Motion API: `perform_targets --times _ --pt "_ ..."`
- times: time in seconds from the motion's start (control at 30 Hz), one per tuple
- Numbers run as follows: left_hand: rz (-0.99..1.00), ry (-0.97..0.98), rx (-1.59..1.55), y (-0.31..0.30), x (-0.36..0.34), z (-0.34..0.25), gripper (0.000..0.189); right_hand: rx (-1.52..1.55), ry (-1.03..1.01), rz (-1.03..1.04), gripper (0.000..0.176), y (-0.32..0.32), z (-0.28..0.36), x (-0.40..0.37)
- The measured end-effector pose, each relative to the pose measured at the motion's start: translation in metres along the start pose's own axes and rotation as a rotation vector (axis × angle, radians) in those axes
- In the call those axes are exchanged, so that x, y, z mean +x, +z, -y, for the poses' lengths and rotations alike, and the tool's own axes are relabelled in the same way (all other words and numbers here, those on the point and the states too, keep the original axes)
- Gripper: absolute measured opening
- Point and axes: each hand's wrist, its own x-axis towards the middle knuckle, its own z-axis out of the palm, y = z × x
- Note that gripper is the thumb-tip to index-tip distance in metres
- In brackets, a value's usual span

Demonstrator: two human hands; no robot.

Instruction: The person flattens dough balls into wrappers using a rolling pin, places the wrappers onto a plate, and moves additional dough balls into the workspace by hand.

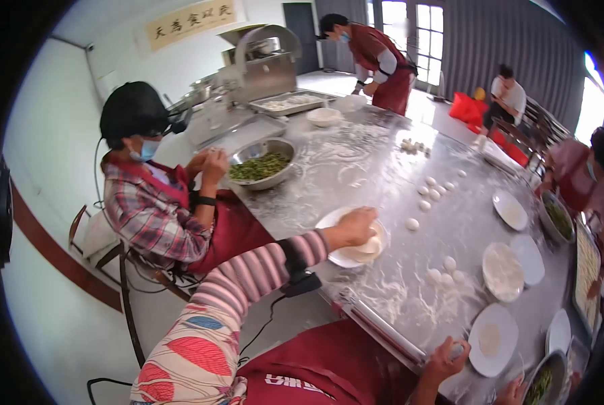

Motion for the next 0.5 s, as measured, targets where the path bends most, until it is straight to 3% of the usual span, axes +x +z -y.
perform_targets --times 0.07,0.13,0.23,0.27,0.4,0.5 --pt "0.180 0.014 -0.066 0.022 0.018 -0.020 0.040 -0.005 0.036 0.024 0.013 0.005 0.007 0.001" --pt "0.316 0.188 -0.061 0.064 0.030 -0.052 0.045 -0.065 0.006 0.011 0.012 -0.001 -0.003 0.002" --pt "0.277 0.390 -0.171 0.131 0.025 -0.101 0.052 -0.138 -0.024 0.044 0.011 -0.014 -0.016 0.004" --pt "0.366 0.404 -0.250 0.124 0.017 -0.119 0.048 -0.159 -0.014 0.061 0.011 -0.017 -0.017 0.005" --pt "0.171 0.407 0.164 0.131 -0.017 -0.156 0.029 -0.223 0.034 0.109 0.012 -0.020 -0.006 0.003" --pt "0.180 0.498 0.110 0.139 -0.020 -0.145 0.024 -0.103 0.042 0.046 0.012 -0.003 0.017 -0.003"
